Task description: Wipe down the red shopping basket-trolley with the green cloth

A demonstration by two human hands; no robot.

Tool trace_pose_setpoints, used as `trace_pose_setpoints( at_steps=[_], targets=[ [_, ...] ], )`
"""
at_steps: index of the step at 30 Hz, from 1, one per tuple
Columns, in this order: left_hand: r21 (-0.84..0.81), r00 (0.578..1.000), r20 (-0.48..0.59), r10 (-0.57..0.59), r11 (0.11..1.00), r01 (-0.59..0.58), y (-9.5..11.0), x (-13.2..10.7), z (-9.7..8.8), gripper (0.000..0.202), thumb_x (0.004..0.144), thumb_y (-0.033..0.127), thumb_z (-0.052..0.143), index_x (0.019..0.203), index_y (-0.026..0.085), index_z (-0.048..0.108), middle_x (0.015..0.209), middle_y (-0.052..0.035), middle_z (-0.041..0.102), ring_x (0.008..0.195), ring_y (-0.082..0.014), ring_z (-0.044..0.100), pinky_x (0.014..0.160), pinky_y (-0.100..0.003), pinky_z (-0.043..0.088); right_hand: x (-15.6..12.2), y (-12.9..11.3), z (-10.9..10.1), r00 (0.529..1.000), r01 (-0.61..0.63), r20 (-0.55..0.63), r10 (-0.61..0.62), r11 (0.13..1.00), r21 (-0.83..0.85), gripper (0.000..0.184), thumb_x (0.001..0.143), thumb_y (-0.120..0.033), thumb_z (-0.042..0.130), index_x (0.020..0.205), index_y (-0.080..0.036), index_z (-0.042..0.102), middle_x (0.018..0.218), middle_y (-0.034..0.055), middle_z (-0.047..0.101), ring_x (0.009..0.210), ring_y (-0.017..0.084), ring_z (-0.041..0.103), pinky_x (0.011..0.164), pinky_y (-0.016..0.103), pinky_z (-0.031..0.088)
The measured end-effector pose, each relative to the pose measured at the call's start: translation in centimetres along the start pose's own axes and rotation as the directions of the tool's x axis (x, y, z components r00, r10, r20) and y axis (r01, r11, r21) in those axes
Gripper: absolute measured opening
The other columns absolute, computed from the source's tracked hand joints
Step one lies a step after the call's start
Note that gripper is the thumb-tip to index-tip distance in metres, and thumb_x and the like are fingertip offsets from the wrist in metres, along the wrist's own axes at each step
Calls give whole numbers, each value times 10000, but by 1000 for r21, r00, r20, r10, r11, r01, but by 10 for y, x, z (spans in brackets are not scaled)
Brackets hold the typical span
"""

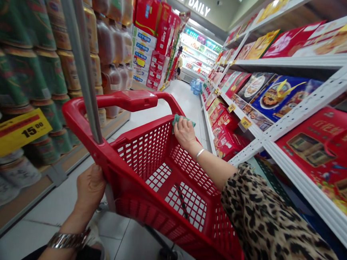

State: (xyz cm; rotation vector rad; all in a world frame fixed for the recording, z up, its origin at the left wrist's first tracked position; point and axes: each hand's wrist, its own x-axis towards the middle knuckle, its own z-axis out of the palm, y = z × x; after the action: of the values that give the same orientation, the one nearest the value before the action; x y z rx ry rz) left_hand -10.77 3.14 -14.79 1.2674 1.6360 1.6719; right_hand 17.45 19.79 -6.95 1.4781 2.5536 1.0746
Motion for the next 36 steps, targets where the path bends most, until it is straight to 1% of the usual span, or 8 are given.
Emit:
trace_pose_setpoints(
  at_steps=[5, 9, 13, 19, 24, 28, 32, 36],
  targets=[
    [27, 1000, 23, 4, 1000, -4, -3, -1, -1, 484, 823, 659, 397, 597, 238, 480, 555, 3, 472, 599, -180, 486, 544, -290, 437, -19, -23, 17, 993, -7, 115, 10, 1000, -23, 486, 1035, -112, 313, 1439, -51, 578, 1508, 323, 516, 1210, 360, 528, 954, 543, 390],
    [13, 1000, 23, -4, 1000, 4, -2, -1, -1, 469, 817, 651, 400, 606, 240, 480, 573, -2, 483, 605, -184, 490, 558, -300, 449, -38, -40, 32, 981, 56, 187, -55, 998, 2, 479, 1016, -90, 340, 1417, -48, 599, 1483, 325, 544, 1173, 356, 555, 913, 527, 423],
    [7, 999, 37, -15, 1000, 15, 1, 0, -1, 472, 809, 662, 404, 617, 240, 491, 584, -9, 511, 621, -190, 505, 562, -302, 458, -56, -56, 50, 968, 124, 217, -129, 992, 37, 477, 1009, -82, 328, 1386, -31, 615, 1470, 327, 556, 1149, 351, 564, 897, 528, 442],
    [15, 999, 47, -22, 1000, 21, 3, 0, -2, 464, 804, 659, 393, 632, 240, 491, 588, -8, 520, 624, -189, 498, 573, -297, 453, -72, -70, 76, 950, 168, 252, -183, 983, 79, 425, 995, -73, 390, 1316, -25, 665, 1461, 307, 572, 1184, 346, 540, 915, 529, 456],
    [20, 998, 68, -15, 1000, 14, -1, 1, -2, 469, 816, 660, 389, 639, 238, 493, 598, -12, 535, 632, -191, 504, 587, -297, 448, -82, -77, 93, 910, 260, 311, -273, 962, 83, 358, 1008, -87, 444, 1232, -62, 722, 1360, 256, 653, 1207, 328, 520, 939, 505, 462],
    [13, 996, 90, -22, 1000, 21, -4, 1, -3, 476, 823, 656, 382, 649, 234, 519, 595, -16, 546, 637, -200, 519, 581, -298, 437, -93, -83, 101, 885, 289, 351, -304, 952, 96, 319, 990, -84, 484, 1144, -93, 763, 1227, 228, 708, 1162, 323, 530, 924, 505, 462],
    [15, 995, 95, -23, 1000, 22, -3, 1, -4, 477, 806, 651, 387, 640, 230, 536, 590, -15, 537, 624, -198, 514, 564, -299, 424, -105, -86, 104, 872, 299, 375, -314, 949, 100, 309, 995, -85, 476, 1099, -99, 767, 1224, 223, 702, 1162, 317, 523, 915, 497, 458],
    [5, 996, 84, -19, 1000, 19, -1, 1, -4, 469, 794, 638, 395, 624, 227, 542, 583, -16, 517, 612, -193, 502, 558, -301, 419, -117, -83, 101, 852, 318, 399, -338, 941, 117, 247, 1000, -122, 520, 1031, -120, 765, 1166, 196, 718, 1132, 299, 526, 919, 481, 455]
  ],
)
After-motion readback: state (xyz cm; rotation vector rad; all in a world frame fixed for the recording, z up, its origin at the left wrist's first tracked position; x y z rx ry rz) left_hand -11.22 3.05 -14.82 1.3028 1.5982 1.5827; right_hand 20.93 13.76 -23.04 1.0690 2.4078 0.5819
